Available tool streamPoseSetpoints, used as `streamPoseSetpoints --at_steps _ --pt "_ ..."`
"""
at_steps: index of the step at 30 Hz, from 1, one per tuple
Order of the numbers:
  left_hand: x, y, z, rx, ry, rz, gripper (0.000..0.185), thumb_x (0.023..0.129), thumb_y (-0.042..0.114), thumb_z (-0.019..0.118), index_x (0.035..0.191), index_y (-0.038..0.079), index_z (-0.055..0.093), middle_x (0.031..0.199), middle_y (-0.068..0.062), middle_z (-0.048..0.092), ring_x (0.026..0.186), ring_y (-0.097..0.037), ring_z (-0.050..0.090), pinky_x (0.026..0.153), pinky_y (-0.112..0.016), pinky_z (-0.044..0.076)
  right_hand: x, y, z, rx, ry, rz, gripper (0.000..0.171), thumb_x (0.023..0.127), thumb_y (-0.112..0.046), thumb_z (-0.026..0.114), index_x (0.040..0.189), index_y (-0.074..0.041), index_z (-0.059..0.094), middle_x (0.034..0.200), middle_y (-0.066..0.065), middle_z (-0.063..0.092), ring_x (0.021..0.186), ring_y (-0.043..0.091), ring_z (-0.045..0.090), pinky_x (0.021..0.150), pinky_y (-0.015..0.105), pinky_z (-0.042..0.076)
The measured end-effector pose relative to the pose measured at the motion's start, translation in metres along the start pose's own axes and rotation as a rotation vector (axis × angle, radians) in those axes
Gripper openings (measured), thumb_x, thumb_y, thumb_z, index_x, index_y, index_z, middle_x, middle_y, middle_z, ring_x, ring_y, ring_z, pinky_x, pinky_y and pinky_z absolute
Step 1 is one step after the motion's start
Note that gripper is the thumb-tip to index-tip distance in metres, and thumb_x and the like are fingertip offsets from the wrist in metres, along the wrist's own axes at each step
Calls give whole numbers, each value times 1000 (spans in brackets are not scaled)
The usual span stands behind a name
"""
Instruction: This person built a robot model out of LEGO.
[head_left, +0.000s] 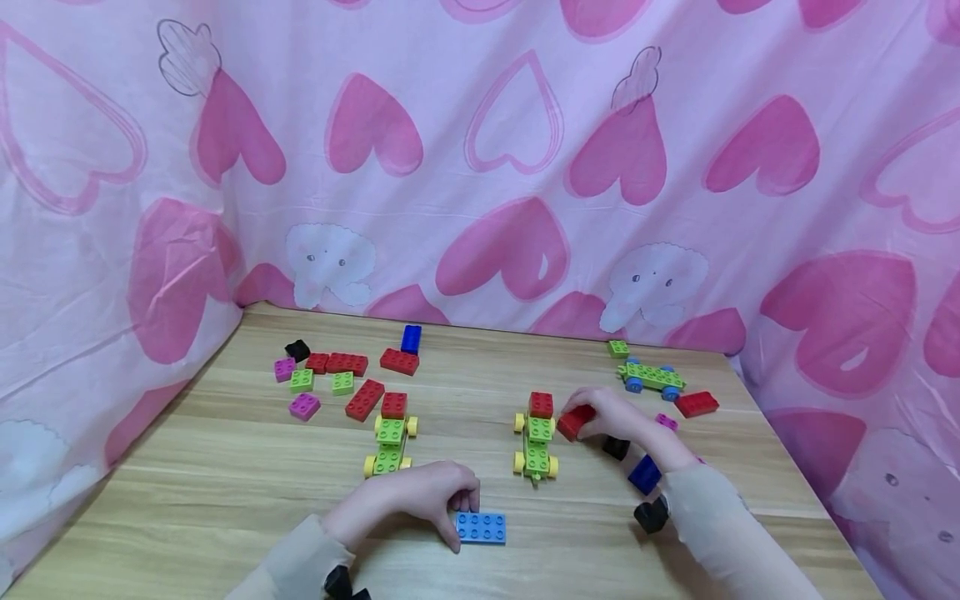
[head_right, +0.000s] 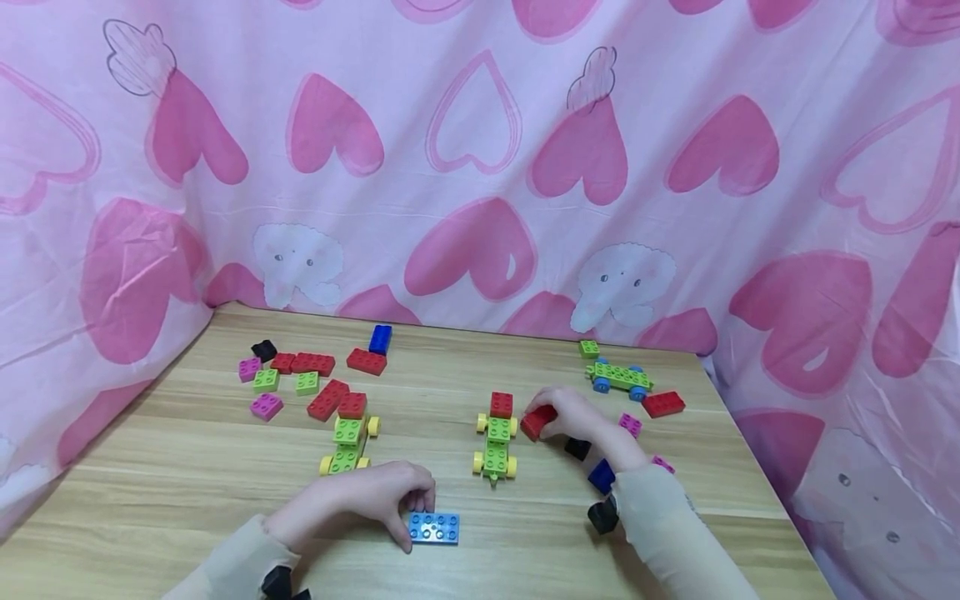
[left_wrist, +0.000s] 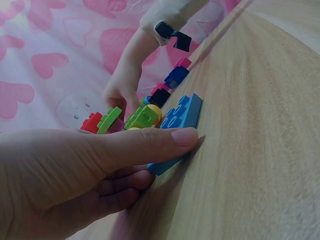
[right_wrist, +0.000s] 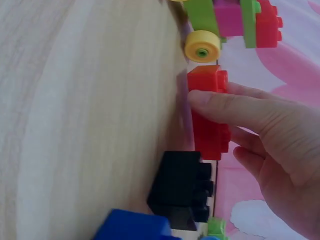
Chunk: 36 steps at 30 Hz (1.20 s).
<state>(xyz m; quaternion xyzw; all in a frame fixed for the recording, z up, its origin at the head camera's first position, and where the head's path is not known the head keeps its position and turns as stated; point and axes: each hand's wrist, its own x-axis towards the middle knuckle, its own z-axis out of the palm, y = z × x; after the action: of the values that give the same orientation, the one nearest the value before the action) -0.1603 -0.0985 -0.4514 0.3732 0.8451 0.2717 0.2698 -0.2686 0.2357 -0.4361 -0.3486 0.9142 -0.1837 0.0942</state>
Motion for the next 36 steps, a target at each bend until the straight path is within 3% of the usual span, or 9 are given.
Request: streamPoseSetpoints --at_steps 8,13,16,24,30,36 --pt "0 0 0 -15 -6 -5 33 70 25 89 92 23 64 80 14 55 72 1 48 68 -15 45 -13 -8 -13 45 219 104 31 80 -11 80 110 -10 73 107 8 70 97 23 62 80 41 56" --pt "1 -2 0 -21 -8 -4 33 71 26 88 94 24 64 81 15 56 73 1 48 68 -15 45 -21 -17 -19 58 387 117 35 79 -11 81 113 -8 72 108 11 70 95 26 61 77 44 56" --pt "1 -4 0 -12 -7 6 33 71 27 87 95 24 64 81 16 55 73 1 48 68 -15 45 -23 -24 -22 50 469 104 37 78 -13 82 113 -7 72 108 12 70 95 25 61 75 44 55" --pt "2 -4 0 -13 -9 12 33 72 26 87 95 24 64 81 16 56 72 2 48 68 -15 45 -23 -62 -27 89 617 4 35 71 -14 87 103 -6 74 96 7 70 81 15 58 64 26 48" --pt "1 -3 0 -13 -6 3 33 71 26 88 94 23 65 81 15 56 73 1 48 68 -15 45 -19 -97 -16 135 610 -30 33 69 -13 88 99 -8 75 90 1 69 77 9 56 61 24 50" --pt "2 -3 0 -9 -6 6 33 71 27 88 94 23 65 81 16 56 73 2 48 69 -15 45 -19 -125 7 206 465 -117 30 69 -14 87 95 -14 71 90 -4 67 80 6 57 64 22 54"
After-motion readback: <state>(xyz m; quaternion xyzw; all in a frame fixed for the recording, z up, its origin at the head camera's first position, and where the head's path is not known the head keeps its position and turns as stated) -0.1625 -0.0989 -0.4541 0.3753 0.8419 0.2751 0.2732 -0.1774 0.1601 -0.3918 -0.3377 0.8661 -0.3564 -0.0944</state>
